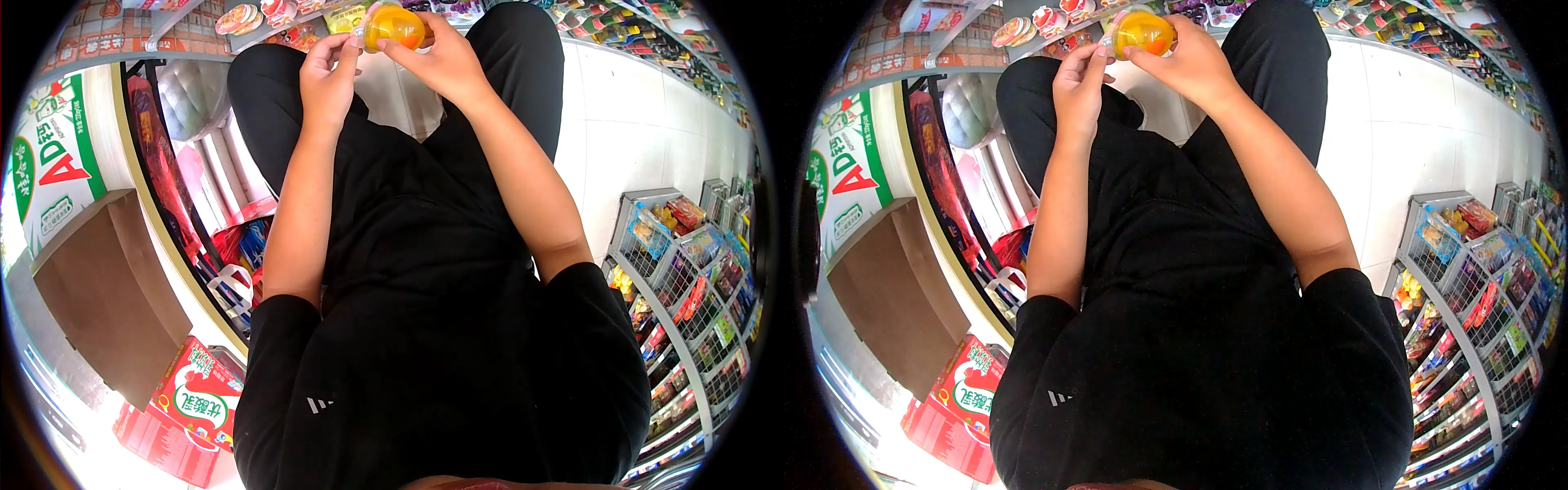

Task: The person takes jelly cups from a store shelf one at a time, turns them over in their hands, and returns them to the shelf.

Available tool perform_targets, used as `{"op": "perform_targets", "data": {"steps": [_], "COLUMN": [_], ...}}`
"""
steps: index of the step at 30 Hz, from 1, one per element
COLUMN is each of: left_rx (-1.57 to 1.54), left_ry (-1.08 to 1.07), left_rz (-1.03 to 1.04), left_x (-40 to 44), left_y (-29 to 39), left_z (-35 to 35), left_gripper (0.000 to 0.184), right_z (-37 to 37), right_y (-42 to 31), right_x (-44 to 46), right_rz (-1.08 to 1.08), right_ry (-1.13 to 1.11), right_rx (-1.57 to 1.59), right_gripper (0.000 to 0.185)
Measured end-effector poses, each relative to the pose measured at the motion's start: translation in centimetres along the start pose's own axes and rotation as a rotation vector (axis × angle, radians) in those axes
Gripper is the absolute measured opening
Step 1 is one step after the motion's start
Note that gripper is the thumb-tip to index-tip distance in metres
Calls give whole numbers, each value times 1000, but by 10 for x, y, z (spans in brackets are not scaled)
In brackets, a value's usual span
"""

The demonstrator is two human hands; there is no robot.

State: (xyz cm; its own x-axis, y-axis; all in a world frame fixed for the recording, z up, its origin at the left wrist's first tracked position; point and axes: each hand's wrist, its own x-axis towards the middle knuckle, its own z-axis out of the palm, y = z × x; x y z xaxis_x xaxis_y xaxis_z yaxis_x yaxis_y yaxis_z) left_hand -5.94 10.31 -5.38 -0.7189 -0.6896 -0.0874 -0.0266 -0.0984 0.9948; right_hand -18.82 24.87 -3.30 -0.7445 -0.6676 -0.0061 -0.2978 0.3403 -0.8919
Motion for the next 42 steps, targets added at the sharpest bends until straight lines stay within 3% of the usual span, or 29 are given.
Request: {"op": "perform_targets", "data": {"steps": [17, 26, 29, 34, 42], "left_rx": [-61, -169, -163, -197, -346], "left_ry": [1, -24, -46, -58, -44], "left_rz": [31, -41, -57, -63, -83], "left_x": [1, 0, -1, -4, -3], "left_y": [1, 2, 2, 8, 8], "left_z": [0, -3, -5, -4, -7], "left_gripper": [16, 20, 21, 20, 20], "right_z": [5, 7, 7, 5, 5], "right_y": [4, 5, 3, -5, -6], "right_x": [-1, -1, -2, -2, -3], "right_rz": [-41, -16, -25, 15, 35], "right_ry": [31, -72, -58, -84, -131], "right_rx": [65, 82, 109, 156, 173], "right_gripper": [76, 73, 75, 94, 96]}}
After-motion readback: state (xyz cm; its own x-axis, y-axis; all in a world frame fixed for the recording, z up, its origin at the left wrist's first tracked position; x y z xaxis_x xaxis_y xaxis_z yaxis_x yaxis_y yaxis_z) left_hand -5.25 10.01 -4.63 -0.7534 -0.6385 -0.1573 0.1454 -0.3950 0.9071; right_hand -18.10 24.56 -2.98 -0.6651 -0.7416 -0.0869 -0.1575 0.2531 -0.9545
